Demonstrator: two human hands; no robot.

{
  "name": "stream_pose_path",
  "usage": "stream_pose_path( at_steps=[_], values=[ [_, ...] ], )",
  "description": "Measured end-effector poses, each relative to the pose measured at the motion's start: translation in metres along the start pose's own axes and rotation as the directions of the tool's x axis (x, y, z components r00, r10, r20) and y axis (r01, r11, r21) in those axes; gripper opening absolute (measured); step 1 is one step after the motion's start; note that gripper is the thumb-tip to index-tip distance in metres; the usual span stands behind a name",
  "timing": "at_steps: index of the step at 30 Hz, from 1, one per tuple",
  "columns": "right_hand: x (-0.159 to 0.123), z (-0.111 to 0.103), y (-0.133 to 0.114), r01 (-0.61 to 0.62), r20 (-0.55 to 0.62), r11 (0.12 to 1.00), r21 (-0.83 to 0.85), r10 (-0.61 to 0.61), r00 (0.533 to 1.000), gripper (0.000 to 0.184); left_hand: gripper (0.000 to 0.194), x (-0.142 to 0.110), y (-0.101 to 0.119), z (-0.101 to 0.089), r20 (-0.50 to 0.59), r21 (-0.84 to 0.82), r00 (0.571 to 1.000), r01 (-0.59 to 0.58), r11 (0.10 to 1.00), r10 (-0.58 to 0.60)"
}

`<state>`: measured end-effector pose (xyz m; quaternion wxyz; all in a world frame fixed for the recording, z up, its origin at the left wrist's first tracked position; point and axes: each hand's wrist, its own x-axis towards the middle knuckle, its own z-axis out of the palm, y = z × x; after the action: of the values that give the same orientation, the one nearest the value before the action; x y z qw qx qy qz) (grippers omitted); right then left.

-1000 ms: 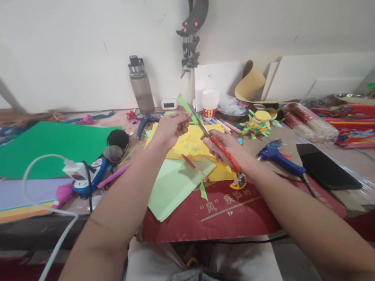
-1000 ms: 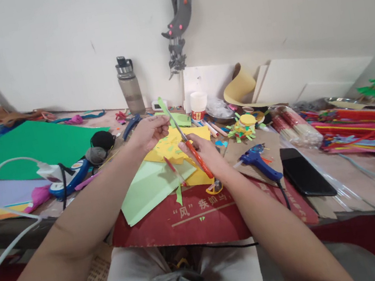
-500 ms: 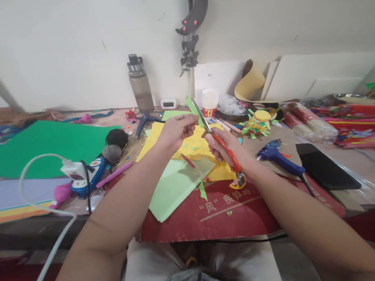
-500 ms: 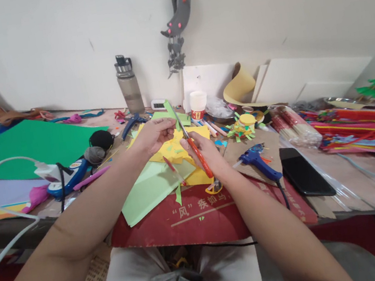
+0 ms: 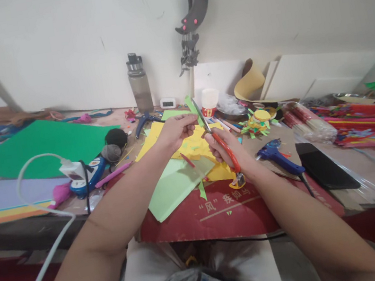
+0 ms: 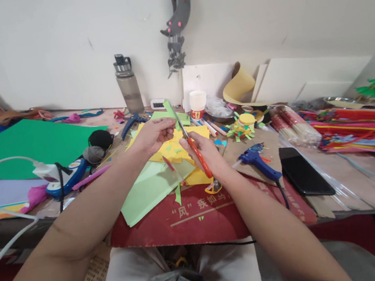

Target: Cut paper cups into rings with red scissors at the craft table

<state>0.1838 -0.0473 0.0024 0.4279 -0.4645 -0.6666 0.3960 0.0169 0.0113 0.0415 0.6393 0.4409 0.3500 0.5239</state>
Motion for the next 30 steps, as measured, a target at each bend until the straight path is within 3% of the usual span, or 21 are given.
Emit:
stream_pose_path(
  at_steps=[10, 30],
  values=[
    [-0.001, 0.003, -0.008, -0.088, -0.021, 0.994, 0.068, 0.09, 0.996, 0.063, 0.013, 0.003, -0.001, -0.001, 0.015, -0.004, 1.0, -0.006, 1.0, 0.006],
    [-0.008, 0.005, -0.023, -0.091, -0.044, 0.995, 0.026, 0.092, 0.995, 0.055, 0.013, 0.001, 0.001, -0.001, 0.025, 0.003, 1.0, 0.003, 1.0, -0.003]
  ],
)
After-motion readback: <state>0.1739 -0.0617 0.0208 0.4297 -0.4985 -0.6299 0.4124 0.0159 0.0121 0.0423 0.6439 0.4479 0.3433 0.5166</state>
